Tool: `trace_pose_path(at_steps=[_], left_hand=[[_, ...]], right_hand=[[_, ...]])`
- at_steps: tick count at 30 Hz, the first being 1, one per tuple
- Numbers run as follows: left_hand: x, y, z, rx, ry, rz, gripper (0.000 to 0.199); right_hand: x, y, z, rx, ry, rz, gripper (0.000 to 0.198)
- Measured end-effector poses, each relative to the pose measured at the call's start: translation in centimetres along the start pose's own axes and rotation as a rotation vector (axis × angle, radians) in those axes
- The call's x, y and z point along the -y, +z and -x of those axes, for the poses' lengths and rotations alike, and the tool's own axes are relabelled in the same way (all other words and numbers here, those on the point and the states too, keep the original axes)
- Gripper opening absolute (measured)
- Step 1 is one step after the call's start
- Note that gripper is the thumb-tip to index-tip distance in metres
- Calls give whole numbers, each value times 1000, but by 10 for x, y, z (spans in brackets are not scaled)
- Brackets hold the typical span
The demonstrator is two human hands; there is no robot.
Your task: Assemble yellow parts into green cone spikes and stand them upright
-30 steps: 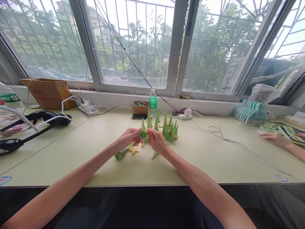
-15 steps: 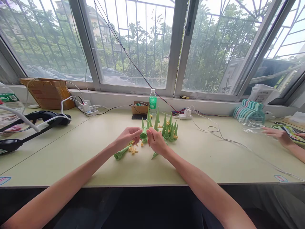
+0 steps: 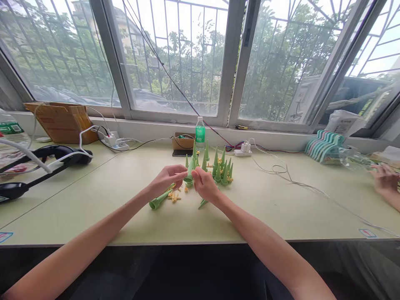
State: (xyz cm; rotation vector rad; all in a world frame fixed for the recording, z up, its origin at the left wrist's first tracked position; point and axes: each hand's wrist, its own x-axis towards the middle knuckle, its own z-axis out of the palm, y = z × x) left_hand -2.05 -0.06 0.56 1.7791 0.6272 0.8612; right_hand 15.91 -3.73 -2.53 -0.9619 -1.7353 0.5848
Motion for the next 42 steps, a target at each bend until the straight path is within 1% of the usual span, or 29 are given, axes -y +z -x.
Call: trace_pose_path(at_steps=[5, 12, 30, 42], left_hand=[[-1, 1, 1, -32, 9, -39, 34], [-1, 3, 0, -61, 23, 0, 36], [2, 3, 2, -53, 79, -25, 35], [0, 6, 2, -51, 69, -53, 38]], right_hand=[[-1, 0, 0, -2, -8, -12, 46], [-3, 0, 0, -4, -19, -39, 46], [-6, 0, -1, -24, -4, -87, 50], [-5, 0, -2, -59, 26, -81, 55]])
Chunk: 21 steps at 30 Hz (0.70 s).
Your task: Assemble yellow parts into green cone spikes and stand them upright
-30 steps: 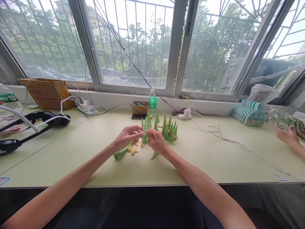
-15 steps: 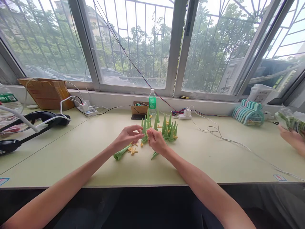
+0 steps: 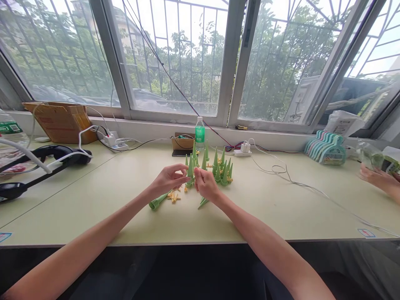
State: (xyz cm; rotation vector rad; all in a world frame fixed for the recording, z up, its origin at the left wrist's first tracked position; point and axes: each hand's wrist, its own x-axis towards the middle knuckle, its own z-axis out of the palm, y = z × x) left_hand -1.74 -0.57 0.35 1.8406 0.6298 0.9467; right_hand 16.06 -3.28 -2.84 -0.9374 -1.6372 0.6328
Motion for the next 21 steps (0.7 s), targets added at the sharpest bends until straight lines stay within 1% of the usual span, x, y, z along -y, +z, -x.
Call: trace_pose_path(at_steps=[4, 11, 17, 21], left_hand=[[4, -1, -1, 1, 7, 0, 41], [8, -1, -2, -7, 12, -1, 41], [3, 2, -2, -17, 34, -4, 38], [-4, 5, -2, -79, 30, -11, 36]], right_hand=[[1, 0, 0, -8, 32, 25, 59], [8, -1, 1, -14, 47, 70, 71], [7, 3, 0, -57, 24, 30, 61], [3, 5, 0, -71, 32, 11, 57]])
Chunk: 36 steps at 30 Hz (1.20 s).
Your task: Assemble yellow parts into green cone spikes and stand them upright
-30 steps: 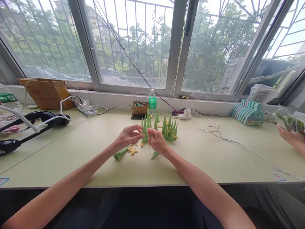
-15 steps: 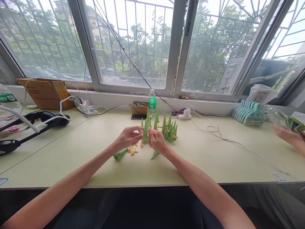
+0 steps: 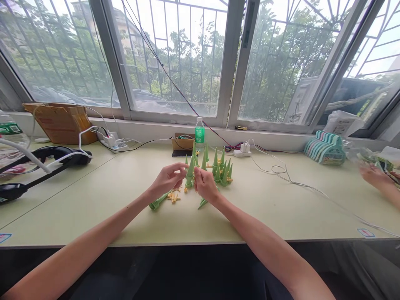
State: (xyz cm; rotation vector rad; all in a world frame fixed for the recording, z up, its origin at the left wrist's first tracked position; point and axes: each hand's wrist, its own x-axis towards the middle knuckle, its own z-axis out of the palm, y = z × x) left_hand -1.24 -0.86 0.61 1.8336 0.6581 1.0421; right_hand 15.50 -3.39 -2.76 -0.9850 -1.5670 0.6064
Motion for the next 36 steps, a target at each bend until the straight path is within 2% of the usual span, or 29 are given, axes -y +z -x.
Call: trace_pose_path(at_steps=[6, 16, 27, 36], left_hand=[[-5, 1, -1, -97, -18, -6, 38], [-4, -1, 2, 132, -127, -6, 47], [-3, -2, 0, 155, -132, 80, 44], [-2, -4, 1, 185, -132, 83, 42]], right_hand=[[1, 1, 2, 3, -61, 23, 54], [2, -1, 4, 81, -111, 120, 51], [-3, 0, 3, 80, -139, 131, 50], [0, -3, 3, 133, -99, 90, 41]])
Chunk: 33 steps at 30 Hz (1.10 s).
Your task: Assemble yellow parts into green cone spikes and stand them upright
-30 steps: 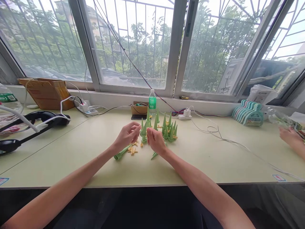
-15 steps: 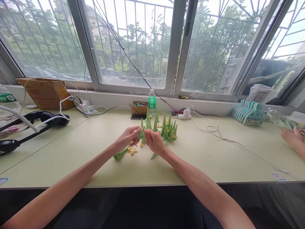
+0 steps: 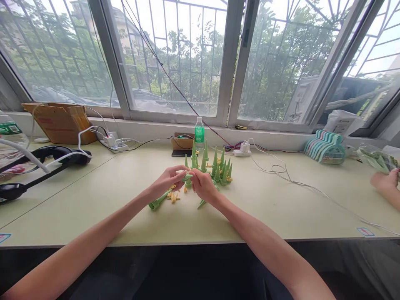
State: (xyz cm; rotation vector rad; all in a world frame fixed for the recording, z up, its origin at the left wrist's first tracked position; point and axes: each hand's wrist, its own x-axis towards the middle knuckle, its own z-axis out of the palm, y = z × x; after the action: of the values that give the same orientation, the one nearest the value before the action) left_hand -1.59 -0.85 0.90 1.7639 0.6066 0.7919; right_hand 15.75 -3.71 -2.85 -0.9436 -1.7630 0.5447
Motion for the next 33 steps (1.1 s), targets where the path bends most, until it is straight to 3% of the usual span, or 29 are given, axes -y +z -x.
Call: trace_pose_path(at_steps=[22, 33], left_hand=[[1, 1, 2, -71, 113, -132, 45], [13, -1, 0, -118, 203, -419, 40]], right_hand=[[-3, -3, -2, 6, 4, 6, 47], [-6, -3, -2, 14, 78, -72, 53]])
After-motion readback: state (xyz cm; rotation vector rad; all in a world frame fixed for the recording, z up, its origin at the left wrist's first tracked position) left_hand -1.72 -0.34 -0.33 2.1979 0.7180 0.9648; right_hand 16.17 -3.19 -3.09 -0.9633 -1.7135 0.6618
